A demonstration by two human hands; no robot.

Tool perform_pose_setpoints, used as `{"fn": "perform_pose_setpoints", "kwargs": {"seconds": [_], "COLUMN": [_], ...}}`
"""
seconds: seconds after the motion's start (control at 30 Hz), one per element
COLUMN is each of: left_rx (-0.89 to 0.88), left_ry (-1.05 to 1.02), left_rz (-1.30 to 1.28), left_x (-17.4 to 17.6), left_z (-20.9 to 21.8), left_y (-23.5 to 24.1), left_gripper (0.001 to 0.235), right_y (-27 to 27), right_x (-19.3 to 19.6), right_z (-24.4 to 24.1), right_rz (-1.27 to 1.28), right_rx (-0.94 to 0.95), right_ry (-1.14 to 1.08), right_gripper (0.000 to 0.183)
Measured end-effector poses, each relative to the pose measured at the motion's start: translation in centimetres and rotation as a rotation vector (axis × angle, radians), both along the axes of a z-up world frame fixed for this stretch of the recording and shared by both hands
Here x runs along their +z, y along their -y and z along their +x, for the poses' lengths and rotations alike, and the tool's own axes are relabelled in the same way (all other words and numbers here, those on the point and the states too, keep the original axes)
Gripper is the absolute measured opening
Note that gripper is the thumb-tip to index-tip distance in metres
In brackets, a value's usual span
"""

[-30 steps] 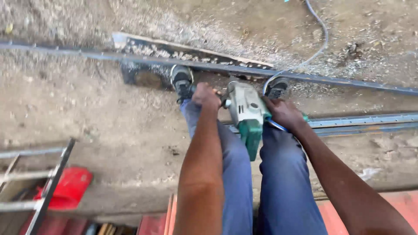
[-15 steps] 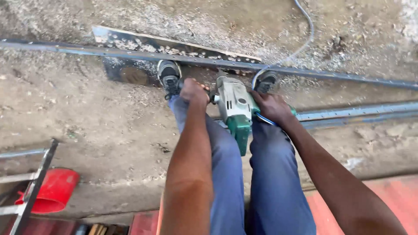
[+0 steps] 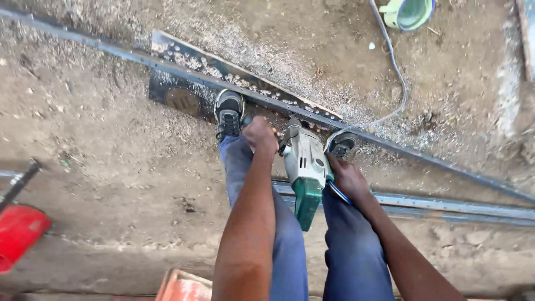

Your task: Using a heavy-duty electric drill to bore multiple holes into a metal beam on the ground.

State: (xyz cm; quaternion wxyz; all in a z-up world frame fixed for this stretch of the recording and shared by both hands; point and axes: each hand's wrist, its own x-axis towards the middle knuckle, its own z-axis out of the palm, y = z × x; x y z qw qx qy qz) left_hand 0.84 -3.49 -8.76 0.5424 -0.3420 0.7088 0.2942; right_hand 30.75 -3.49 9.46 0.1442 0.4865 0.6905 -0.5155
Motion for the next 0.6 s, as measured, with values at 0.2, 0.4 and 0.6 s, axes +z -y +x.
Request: {"fn": "perform_pose_setpoints", "kwargs": {"seconds": [0.2,0.4,0.6], "left_rx": [-0.008,0.1,0.195], "left_ry": [-0.422,-0.344,-0.244], "left_rz": [-0.088,0.024,0.204], "left_x": [9.6,15.3,19.9], "left_z": [2.5,1.7,1.3], "left_y": [-7.0,-6.4,-6.9], "left_gripper": [0.009,0.013,0.028], "right_y": [2.5,3.2,3.4], "right_x": [-0.5,1.7,1.9], "right_z": [0.3,-0.5,-0.7], "right_rz": [-0.009,0.08,0.119], "right_rx": [-0.089,0.018,-0.041], "right_ry": [0.063,0.073,0.131], "right_gripper": [0.077,0.072,0.08]}}
